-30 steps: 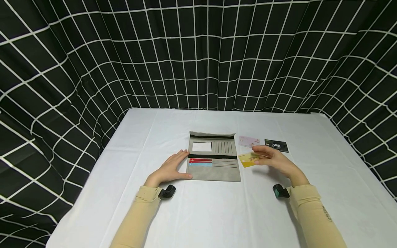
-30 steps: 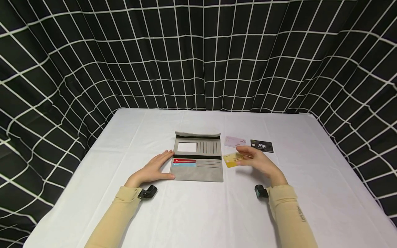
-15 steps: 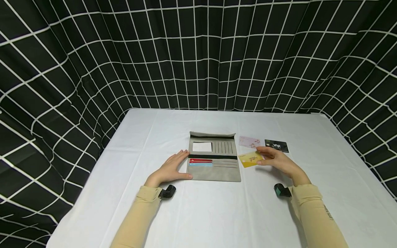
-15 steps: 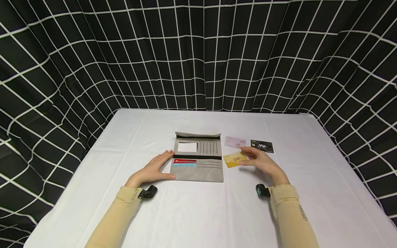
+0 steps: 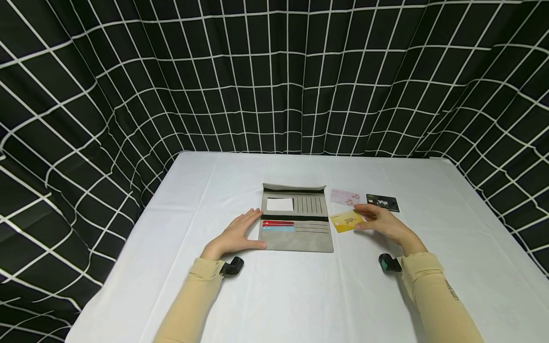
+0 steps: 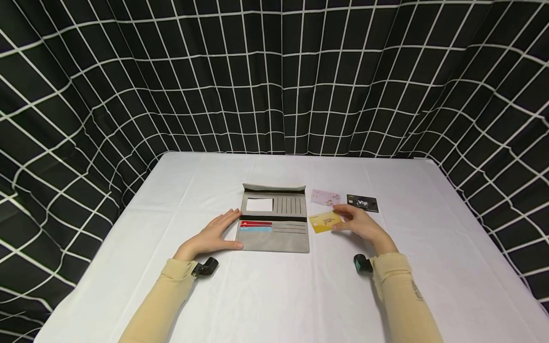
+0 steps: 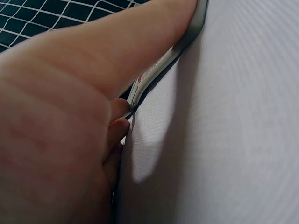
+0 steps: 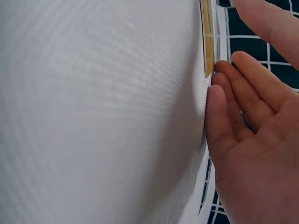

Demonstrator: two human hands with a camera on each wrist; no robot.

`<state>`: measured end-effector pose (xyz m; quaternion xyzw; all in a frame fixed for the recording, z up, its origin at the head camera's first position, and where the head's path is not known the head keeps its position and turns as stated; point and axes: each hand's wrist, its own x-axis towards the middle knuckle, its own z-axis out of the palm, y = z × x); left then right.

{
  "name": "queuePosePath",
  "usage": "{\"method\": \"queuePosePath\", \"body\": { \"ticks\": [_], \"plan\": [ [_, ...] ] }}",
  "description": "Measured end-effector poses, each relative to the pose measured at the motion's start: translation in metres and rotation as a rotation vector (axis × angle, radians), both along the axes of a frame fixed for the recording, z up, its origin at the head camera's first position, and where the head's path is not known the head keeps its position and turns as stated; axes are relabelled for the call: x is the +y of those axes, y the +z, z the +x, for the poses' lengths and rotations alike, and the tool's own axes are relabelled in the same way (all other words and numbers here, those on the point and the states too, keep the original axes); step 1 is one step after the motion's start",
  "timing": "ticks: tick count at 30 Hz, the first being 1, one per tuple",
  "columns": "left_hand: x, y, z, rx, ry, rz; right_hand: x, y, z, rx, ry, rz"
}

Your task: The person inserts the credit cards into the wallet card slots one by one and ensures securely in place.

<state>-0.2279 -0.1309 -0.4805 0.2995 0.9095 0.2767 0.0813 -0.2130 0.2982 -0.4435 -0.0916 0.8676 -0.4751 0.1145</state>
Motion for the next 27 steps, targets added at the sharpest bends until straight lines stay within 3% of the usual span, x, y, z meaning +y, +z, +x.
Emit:
{"method": "queuePosePath", "body": {
  "ticks": [8,27],
  "plan": [
    [-0.0002,-0.0023,-0.0004,-0.01,0.0,-0.006,-0.0003,-0.0074,-0.0039,0.042,0.009,0.075],
    [0.001,0.0029,0.0021,-0.005,0.0,-0.001,-0.0029,-0.0099,-0.0038,0.062,-0.024,0.068]
  ]
}}
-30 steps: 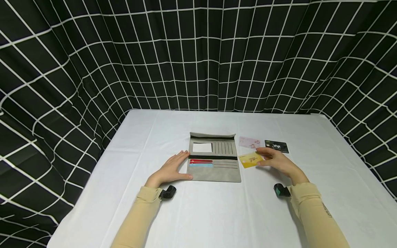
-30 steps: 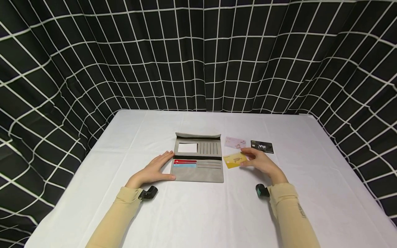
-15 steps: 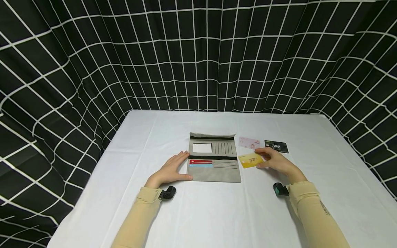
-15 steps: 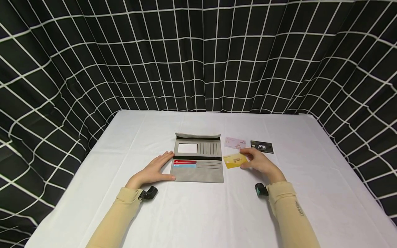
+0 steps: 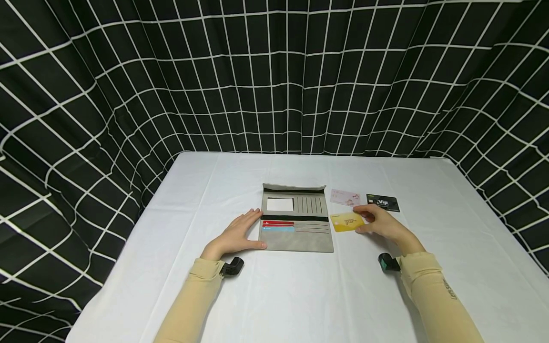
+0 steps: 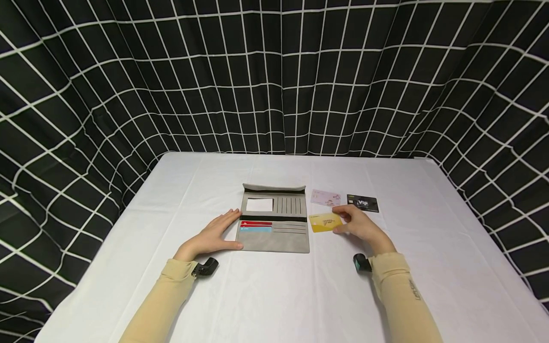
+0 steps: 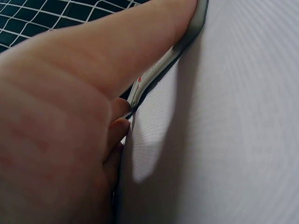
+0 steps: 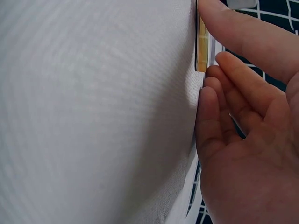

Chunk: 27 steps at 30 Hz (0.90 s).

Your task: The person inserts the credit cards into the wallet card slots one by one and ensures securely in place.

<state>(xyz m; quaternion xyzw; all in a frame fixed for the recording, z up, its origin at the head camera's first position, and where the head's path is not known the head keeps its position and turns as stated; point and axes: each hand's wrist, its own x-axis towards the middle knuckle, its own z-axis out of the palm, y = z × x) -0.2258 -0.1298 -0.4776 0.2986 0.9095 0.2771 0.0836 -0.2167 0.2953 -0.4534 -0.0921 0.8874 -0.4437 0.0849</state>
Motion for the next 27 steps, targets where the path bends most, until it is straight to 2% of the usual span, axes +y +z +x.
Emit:
{"method": "queuePosePath", "body": {
  "ticks": [27],
  "plan": [
    [-0.0002,-0.0016,-0.0007,0.009,0.004,0.002,-0.0016,0.0028,-0.0018,0.03,-0.05,0.102]
  ]
}}
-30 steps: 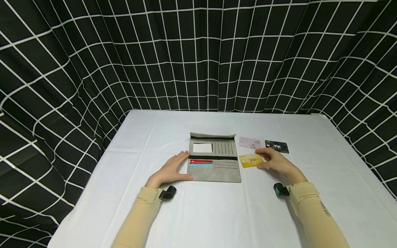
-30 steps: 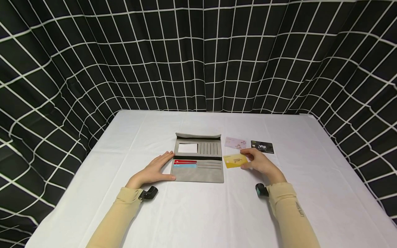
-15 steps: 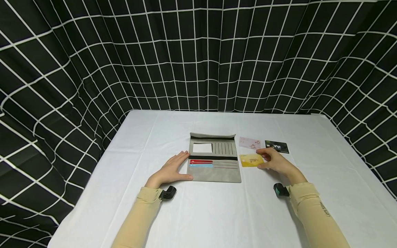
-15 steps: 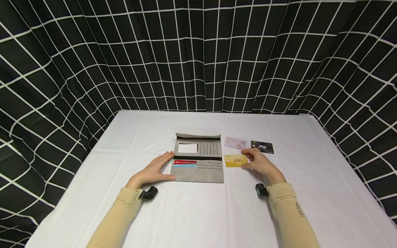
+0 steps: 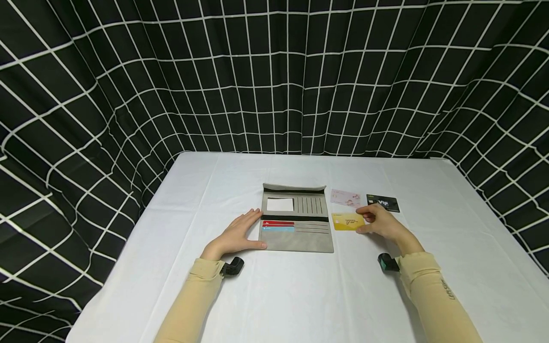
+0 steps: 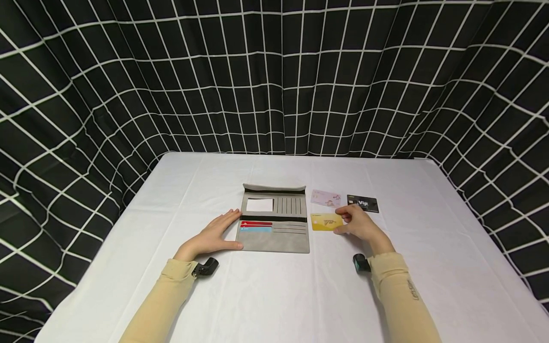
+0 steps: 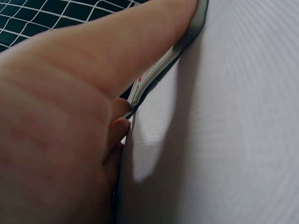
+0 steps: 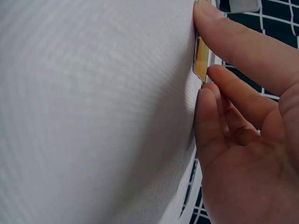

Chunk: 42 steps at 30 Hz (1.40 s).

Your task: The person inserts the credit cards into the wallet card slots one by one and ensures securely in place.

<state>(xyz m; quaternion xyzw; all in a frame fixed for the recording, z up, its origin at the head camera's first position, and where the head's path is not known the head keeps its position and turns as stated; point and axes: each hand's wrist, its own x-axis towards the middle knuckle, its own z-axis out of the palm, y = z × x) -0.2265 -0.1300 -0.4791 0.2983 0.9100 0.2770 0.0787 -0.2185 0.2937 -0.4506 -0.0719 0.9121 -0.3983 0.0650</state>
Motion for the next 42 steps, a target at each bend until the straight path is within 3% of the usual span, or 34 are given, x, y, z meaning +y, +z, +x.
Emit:
{"method": "queuePosePath", "body": {
  "ticks": [10,42],
  "plan": [
    [-0.0001,-0.0019,-0.0012,-0.002,0.004,-0.009,0.0002,0.0022,-0.0027,-0.045,-0.031,0.045],
    [-0.0006,0.0,0.0012,0.01,-0.001,0.0,-0.005,0.0061,-0.0028,-0.035,-0.028,0.066]
  ]
}}
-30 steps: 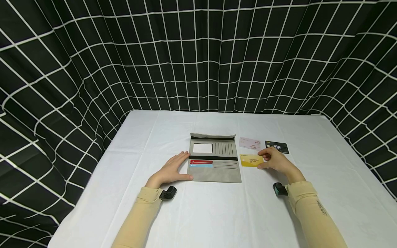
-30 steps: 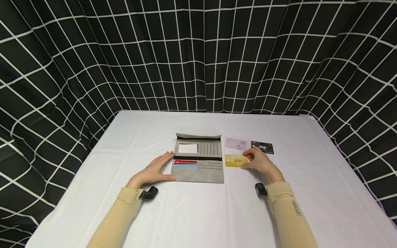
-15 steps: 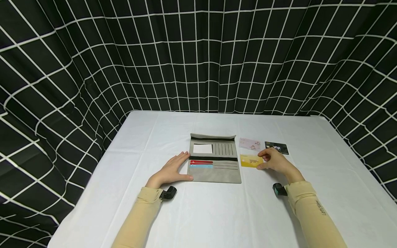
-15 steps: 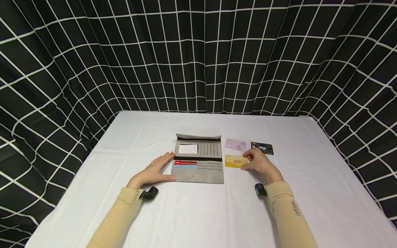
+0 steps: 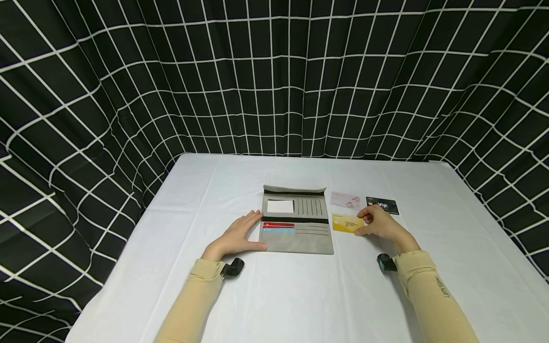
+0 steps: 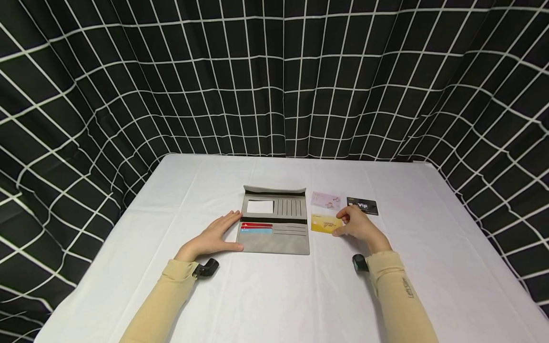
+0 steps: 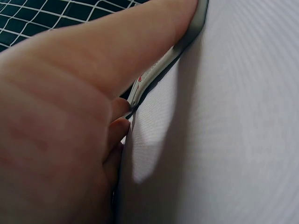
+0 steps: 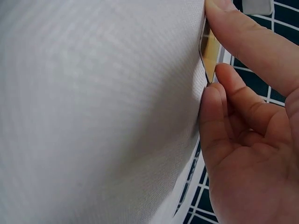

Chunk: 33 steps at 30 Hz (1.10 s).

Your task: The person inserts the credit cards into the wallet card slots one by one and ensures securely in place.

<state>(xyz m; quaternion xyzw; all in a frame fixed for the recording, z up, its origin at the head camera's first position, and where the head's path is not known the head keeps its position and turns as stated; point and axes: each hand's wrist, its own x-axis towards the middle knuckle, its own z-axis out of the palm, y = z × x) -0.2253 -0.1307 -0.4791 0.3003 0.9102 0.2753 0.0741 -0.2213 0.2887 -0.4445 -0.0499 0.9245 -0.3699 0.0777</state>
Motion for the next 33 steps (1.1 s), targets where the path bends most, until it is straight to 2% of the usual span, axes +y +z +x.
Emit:
{"method": "queuePosePath", "body": {
  "ticks": [13,19,27,33],
  "plan": [
    [0.0009,-0.0024,-0.0008,-0.007,0.004,0.003,0.0016,-0.0026,-0.0009,-0.005,0.006,-0.011],
    [0.0004,-0.0013,0.0004,-0.005,0.002,-0.001,0.0013,-0.0024,-0.0005,0.017,0.016,-0.014],
    [0.0001,-0.0014,-0.0012,-0.005,0.004,0.005,0.007,-0.007,0.0026,0.05,0.024,-0.078],
    [-0.0004,-0.0025,-0.0019,-0.009,0.003,0.006,0.0081,-0.0068,0.0024,0.06,0.006,-0.078]
  ]
}}
